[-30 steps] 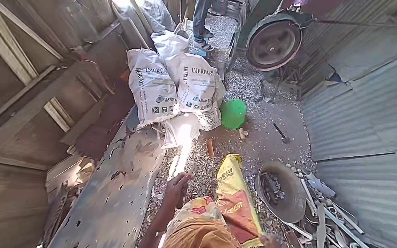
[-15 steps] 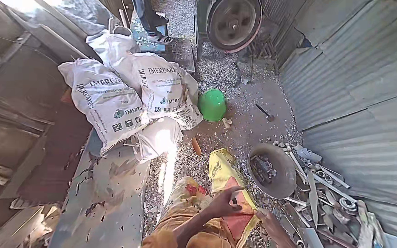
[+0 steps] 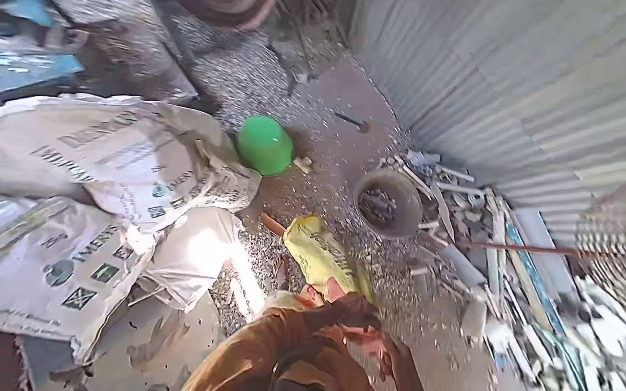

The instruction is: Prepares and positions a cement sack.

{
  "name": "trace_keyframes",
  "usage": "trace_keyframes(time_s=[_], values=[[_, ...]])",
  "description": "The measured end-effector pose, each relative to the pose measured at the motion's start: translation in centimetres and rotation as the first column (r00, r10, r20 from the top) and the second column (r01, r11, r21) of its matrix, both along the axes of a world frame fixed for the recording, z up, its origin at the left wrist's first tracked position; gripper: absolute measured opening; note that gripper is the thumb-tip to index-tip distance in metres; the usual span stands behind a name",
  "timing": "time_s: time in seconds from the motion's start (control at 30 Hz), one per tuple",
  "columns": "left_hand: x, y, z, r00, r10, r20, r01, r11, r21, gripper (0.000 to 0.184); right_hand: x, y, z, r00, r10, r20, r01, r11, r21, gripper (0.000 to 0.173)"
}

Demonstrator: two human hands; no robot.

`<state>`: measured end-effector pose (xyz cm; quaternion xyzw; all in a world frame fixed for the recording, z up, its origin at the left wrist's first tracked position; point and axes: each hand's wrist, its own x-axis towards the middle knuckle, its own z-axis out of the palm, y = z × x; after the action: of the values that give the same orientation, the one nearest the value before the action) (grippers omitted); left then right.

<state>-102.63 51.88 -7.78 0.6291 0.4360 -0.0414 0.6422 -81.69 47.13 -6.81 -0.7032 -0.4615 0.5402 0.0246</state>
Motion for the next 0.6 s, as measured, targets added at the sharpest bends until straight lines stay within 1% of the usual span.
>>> trace_keyframes(time_s=[0.03,0.07,0.1,0.13,0.2,0.23,0.27,0.3,0.33,0.37,0.43,0.47,0.5,0.53,0.57,0.6], values=[[1.8,-0.8,-4.9,0.986,0.049,0.16,-0.066,0.992,0.105,0.042,0.7,-0.3,0.0,0.999,0.043,0.03,-0.044,0.998,0.037,0.03],[3.3,-1.6,-8.2,0.959,0.102,0.263,-0.141,0.981,0.133,0.04,1.4,-0.5,-0.1,0.994,0.095,0.06,-0.1,0.992,0.082,0.029],[4.0,-2.1,-9.9,0.936,0.161,0.313,-0.202,0.974,0.104,0.038,2.2,-0.8,-0.2,0.993,0.107,0.059,-0.113,0.987,0.115,0.028],[4.1,-2.2,-10.4,0.91,0.255,0.328,-0.284,0.958,0.043,0.038,3.0,-1.0,-0.5,0.993,0.103,0.05,-0.108,0.987,0.117,0.038],[3.7,-2.0,-10.6,0.817,0.491,0.303,-0.487,0.868,-0.094,0.035,5.5,-2.2,-2.9,0.987,0.108,0.122,-0.118,0.99,0.081,0.075],[3.4,-1.8,-10.9,0.778,0.571,0.261,-0.554,0.82,-0.143,0.034,6.6,-3.2,-4.8,0.969,0.129,0.21,-0.135,0.991,0.016,0.09],[2.9,-1.6,-11.4,0.763,0.611,0.209,-0.586,0.792,-0.173,0.033,7.2,-3.9,-7.1,0.935,0.181,0.304,-0.164,0.983,-0.082,0.101],[2.4,-1.7,-12.0,0.764,0.625,0.158,-0.599,0.779,-0.186,0.033,7.2,-4.3,-9.5,0.889,0.254,0.381,-0.185,0.96,-0.209,0.104],[2.1,-2.2,-12.8,0.77,0.627,0.116,-0.602,0.775,-0.194,0.033,6.7,-4.6,-12.1,0.844,0.328,0.424,-0.204,0.928,-0.312,0.103],[1.7,-2.8,-13.6,0.788,0.612,0.075,-0.591,0.784,-0.191,0.034,5.9,-4.7,-14.8,0.805,0.391,0.446,-0.23,0.899,-0.373,0.096],[1.2,-3.6,-14.9,0.831,0.556,-0.009,-0.548,0.815,-0.189,0.037,4.5,-3.8,-19.0,0.732,0.539,0.416,-0.36,0.825,-0.437,0.072],[0.8,-3.7,-15.2,0.84,0.54,-0.053,-0.539,0.821,-0.19,0.038,4.1,-3.0,-19.8,0.696,0.626,0.351,-0.451,0.762,-0.465,0.062],[0.2,-3.7,-15.3,0.833,0.545,-0.091,-0.552,0.815,-0.173,0.039,3.9,-1.9,-20.1,0.659,0.705,0.264,-0.539,0.687,-0.488,0.054],[-0.4,-3.7,-15.5,0.815,0.566,-0.128,-0.58,0.8,-0.155,0.04,4.0,-0.9,-19.8,0.619,0.762,0.188,-0.608,0.617,-0.499,0.047],[-1.1,-3.2,-15.3,0.784,0.601,-0.153,-0.62,0.771,-0.148,0.041,4.1,-0.1,-19.1,0.576,0.803,0.152,-0.662,0.567,-0.49,0.04],[-1.8,-2.5,-15.1,0.739,0.654,-0.164,-0.674,0.725,-0.142,0.039,3.9,0.8,-18.0,0.554,0.82,0.145,-0.692,0.551,-0.467,0.035]])
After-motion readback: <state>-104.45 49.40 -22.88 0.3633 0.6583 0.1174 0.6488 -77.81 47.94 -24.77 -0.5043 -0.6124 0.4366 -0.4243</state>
